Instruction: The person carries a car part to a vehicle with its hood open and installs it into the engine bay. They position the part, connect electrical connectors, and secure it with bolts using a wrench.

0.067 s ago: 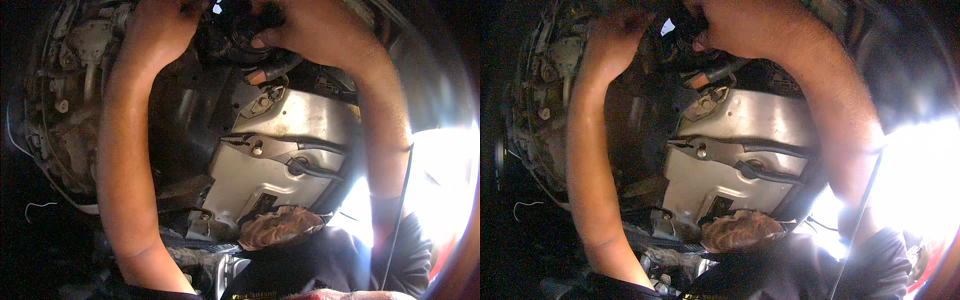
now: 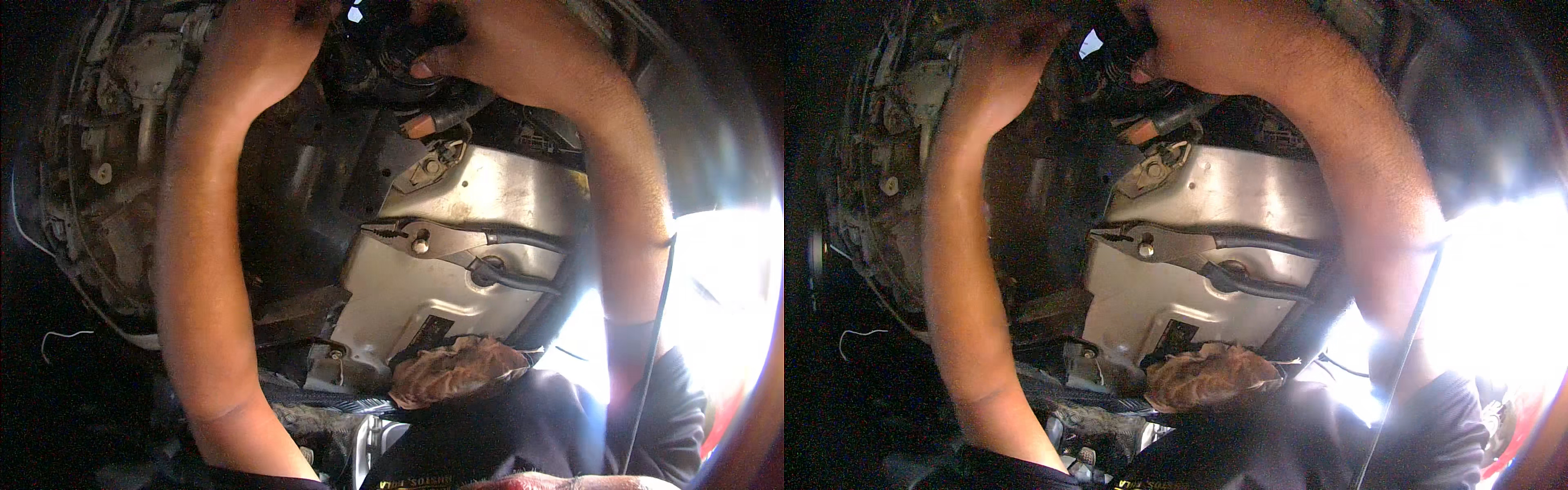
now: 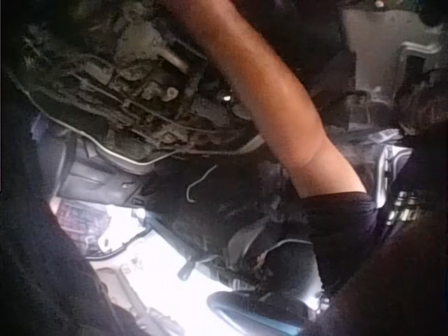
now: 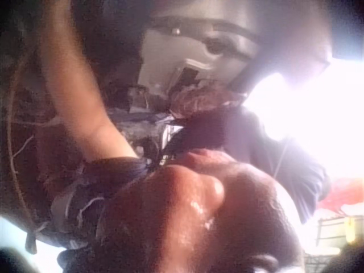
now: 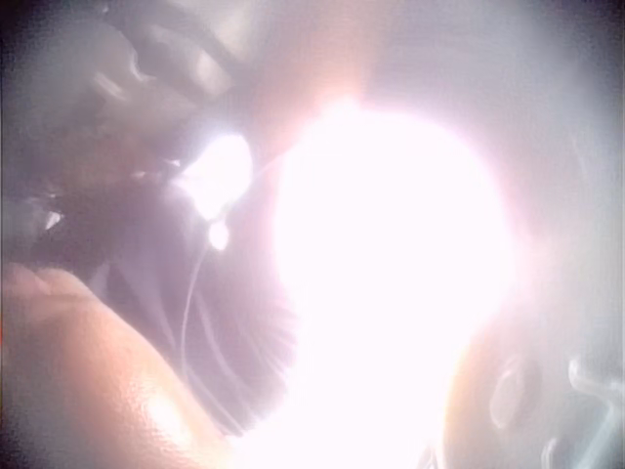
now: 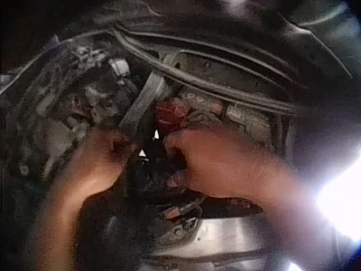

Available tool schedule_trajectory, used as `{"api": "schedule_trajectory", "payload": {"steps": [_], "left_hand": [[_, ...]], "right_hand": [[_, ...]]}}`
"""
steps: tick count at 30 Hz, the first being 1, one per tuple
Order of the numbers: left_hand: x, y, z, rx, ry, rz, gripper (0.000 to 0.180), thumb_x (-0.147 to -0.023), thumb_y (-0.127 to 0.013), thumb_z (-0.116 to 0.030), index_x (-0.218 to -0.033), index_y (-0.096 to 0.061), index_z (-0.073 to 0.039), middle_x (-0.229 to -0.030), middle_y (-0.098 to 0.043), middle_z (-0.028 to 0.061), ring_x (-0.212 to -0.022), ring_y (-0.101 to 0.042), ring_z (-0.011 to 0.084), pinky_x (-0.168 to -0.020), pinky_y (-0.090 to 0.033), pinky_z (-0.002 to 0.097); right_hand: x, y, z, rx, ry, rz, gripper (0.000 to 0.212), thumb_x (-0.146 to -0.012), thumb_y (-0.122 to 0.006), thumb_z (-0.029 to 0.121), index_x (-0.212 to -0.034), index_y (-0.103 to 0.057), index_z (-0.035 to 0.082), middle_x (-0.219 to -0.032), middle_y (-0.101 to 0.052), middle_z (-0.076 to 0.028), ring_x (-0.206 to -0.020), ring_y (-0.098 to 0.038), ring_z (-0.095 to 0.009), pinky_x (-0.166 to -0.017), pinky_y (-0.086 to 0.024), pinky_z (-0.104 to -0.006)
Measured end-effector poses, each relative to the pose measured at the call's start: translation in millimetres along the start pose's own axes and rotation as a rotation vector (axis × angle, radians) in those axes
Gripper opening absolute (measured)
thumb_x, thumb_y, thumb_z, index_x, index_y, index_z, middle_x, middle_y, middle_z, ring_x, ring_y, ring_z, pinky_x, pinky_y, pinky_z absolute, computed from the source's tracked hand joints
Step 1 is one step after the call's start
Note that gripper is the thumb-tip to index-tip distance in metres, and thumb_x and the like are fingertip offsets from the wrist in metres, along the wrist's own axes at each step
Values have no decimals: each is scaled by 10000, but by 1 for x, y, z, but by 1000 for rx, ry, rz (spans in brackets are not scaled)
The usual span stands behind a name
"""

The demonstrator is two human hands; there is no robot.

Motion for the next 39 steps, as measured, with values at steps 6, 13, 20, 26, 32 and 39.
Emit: {"api": "schedule_trajectory", "payload": {"steps": [6,13,20,26,32,39], "left_hand": [[4,4,0,134,-66,189,313,-947,-752,-236,-1234,-722,-114,-1156,-738,133,-1036,-709,262,-860,-551,403],[12,13,-5,96,-62,68,353,-918,-778,-188,-1248,-690,-101,-1156,-732,127,-1046,-692,247,-871,-541,386],[24,12,4,281,71,-17,296,-913,-774,-139,-1190,-705,-61,-1147,-722,132,-1041,-685,271,-904,-533,401],[26,24,-8,237,-55,-128,252,-926,-765,-169,-1142,-724,-47,-1098,-684,148,-991,-667,295,-907,-528,387],[29,35,-19,204,-117,-209,165,-850,-755,-67,-1015,-740,-63,-979,-656,161,-938,-668,376,-824,-544,462],[31,41,-28,71,-176,-258,159,-849,-730,-66,-1007,-740,-69,-1007,-641,159,-998,-648,388,-887,-529,475]], "right_hand": [[-4,4,4,45,75,-53,429,-872,-799,276,-1215,-693,42,-1133,-724,-212,-1113,-686,-396,-981,-535,-500],[0,6,3,86,-27,-49,416,-880,-777,284,-1217,-698,53,-1082,-728,-224,-1112,-680,-416,-976,-532,-511],[-12,6,7,92,9,-12,399,-882,-759,283,-1208,-698,61,-1065,-725,-226,-1090,-682,-423,-968,-529,-525],[-17,0,1,84,32,-26,416,-856,-785,293,-1193,-698,66,-1082,-721,-234,-1102,-678,-423,-970,-526,-518],[-24,-9,-2,93,112,-180,432,-787,-855,275,-1136,-700,72,-1041,-729,-193,-1035,-695,-403,-891,-535,-488],[-22,-10,-7,95,110,-193,430,-782,-856,281,-1123,-701,71,-1025,-728,-192,-1022,-692,-410,-891,-532,-495]]}}
Point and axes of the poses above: each hand's wrist, its own x-axis away from the middle knuckle, its own y-axis out of the back of the hand, z = x × y, the point moved 9 cm from there along -x, towards the middle knuckle
